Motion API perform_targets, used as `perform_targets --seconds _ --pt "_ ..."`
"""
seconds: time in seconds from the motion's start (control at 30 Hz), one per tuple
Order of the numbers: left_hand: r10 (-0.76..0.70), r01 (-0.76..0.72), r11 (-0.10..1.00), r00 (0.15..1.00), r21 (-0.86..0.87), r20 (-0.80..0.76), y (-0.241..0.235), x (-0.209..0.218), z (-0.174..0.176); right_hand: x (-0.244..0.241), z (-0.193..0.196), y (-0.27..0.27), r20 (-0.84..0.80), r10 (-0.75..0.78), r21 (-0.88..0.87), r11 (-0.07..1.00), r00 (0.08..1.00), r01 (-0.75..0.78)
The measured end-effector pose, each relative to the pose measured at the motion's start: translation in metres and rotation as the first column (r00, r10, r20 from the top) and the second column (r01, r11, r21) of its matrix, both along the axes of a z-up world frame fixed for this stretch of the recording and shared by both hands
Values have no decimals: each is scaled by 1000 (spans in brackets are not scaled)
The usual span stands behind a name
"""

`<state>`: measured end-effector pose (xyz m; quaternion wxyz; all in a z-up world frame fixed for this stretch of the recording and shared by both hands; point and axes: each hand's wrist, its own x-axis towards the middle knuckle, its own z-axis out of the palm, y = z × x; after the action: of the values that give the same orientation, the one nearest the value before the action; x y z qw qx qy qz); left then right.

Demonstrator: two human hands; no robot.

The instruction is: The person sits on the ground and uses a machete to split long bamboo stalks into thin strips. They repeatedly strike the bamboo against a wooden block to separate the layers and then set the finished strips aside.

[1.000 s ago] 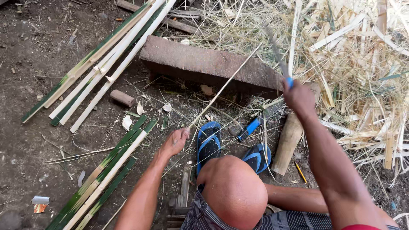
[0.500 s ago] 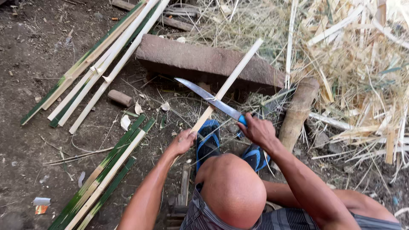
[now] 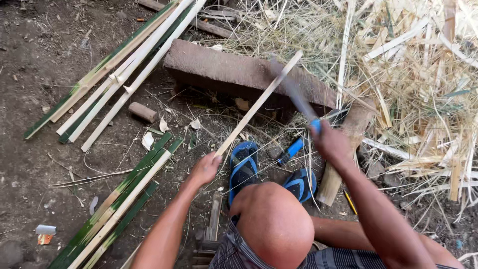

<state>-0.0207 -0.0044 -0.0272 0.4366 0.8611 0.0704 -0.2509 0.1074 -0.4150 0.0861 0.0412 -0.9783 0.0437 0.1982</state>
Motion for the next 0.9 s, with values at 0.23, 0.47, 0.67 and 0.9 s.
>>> perform_targets --seconds 0.23,0.47,0.67,0.9 --pt "22 -19 993 999 115 -29 -18 21 35 -48 -5 90 -254 393 101 920 884 -379" --pt "29 -39 997 990 72 138 -10 0 34 52 3 1 73 -57 63 997 996 52" --pt "29 -37 997 994 69 109 -6 -7 22 -3 -9 39 -112 276 -3 960 954 -278" --pt "57 -57 988 998 145 5 0 -21 21 26 -3 -14 269 -181 88 983 946 163"
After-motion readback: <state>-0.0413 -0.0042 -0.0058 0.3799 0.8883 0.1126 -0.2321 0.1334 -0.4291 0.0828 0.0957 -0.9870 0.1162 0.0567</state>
